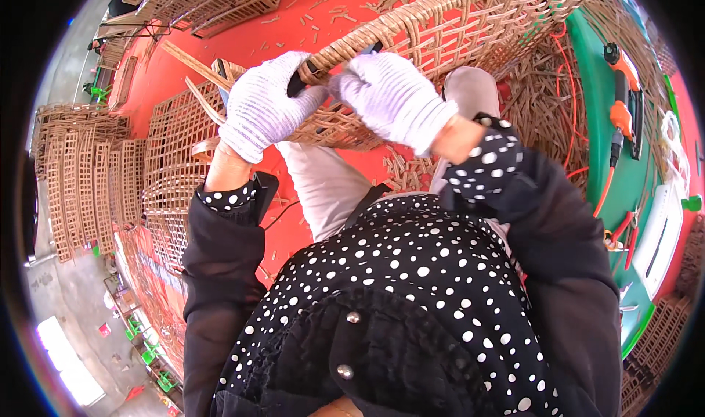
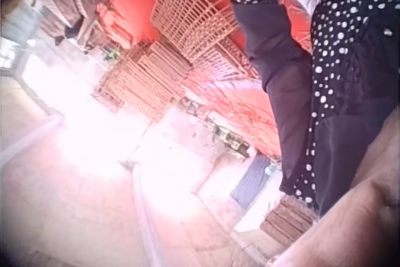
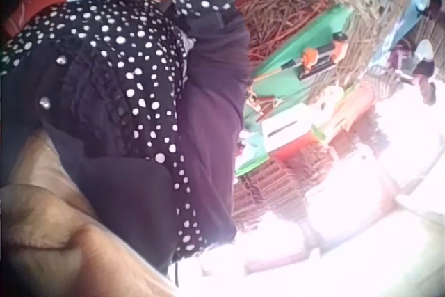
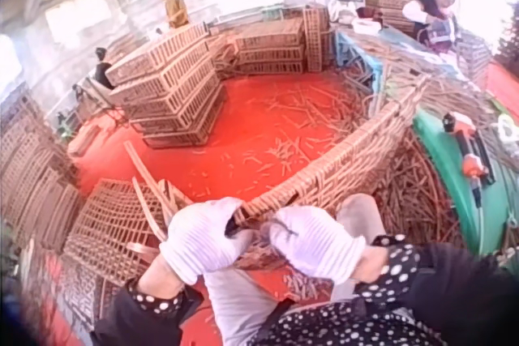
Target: Assembling and finishing a woven bamboo basket using a pneumatic staple gun, scissors, and pliers.
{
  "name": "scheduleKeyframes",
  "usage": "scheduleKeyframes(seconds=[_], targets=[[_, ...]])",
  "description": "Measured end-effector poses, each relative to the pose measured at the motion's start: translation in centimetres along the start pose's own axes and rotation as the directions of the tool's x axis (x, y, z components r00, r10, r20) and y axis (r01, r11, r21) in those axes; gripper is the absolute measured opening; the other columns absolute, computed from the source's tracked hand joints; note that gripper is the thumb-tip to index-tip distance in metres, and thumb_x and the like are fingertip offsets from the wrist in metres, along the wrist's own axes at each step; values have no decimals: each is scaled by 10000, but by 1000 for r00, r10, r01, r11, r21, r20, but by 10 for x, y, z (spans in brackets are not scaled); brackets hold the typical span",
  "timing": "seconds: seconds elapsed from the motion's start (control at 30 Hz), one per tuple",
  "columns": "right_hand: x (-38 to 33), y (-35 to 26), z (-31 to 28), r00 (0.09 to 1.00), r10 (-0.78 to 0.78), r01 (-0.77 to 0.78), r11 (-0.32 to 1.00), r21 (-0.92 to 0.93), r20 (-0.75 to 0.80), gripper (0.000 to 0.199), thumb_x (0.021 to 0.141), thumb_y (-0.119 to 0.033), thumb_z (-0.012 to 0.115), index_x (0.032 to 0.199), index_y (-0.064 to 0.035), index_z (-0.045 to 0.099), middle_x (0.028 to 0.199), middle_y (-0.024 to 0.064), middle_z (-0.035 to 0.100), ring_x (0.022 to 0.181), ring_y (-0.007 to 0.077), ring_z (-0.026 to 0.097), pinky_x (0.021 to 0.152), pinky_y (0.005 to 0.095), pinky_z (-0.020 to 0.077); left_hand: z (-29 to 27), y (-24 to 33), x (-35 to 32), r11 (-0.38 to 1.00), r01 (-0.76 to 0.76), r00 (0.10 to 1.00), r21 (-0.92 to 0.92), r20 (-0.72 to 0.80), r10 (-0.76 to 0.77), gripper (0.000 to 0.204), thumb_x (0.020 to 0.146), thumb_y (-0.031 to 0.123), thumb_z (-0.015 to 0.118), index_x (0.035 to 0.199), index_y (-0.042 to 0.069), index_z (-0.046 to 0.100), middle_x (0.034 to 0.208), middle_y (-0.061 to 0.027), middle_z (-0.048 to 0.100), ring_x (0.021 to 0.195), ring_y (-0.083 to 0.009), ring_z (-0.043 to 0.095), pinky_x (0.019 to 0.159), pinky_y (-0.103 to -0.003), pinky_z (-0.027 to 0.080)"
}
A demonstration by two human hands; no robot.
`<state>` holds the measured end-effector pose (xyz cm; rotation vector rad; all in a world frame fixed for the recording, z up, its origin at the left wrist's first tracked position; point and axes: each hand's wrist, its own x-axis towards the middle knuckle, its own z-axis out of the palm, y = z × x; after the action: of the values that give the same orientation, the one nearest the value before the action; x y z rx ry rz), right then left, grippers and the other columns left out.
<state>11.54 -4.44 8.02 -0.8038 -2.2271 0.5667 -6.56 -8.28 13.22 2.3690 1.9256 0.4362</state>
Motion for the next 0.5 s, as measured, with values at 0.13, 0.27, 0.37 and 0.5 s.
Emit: scheduleKeyframes(seconds=[0.13,0.27,0.37,0.5], targets=[[-9,-27,-48,847,294,-519,640,567,443,251,853,-267,539,802,-24,581,580,-7,472,473,103,418,447,248,361,-2,0,-1,996,67,994,52,79,-71,495,716,390,671,1074,65,565,877,-129,637,810,-302,616,717,-379,490],[-11,-59,-90,667,317,-744,241,623,674,262,876,-244,530,764,-7,546,523,-40,432,361,28,379,330,177,316,3,3,-3,998,14,1000,56,16,-15,501,750,380,644,1122,61,541,1022,-149,608,896,-317,600,772,-399,479],[10,-78,-123,646,258,-764,221,607,719,232,852,-192,568,815,37,553,634,22,548,446,68,526,391,176,393,9,2,-5,994,-3,999,110,-40,7,410,802,396,581,1035,62,531,923,-147,599,810,-318,606,698,-405,491],[26,-76,-136,821,302,-571,431,699,484,363,844,-217,578,1054,74,526,568,35,540,362,76,481,354,175,352,4,7,0,995,28,999,95,-35,-24,420,828,444,546,972,49,547,812,-150,625,739,-331,618,648,-418,499]])
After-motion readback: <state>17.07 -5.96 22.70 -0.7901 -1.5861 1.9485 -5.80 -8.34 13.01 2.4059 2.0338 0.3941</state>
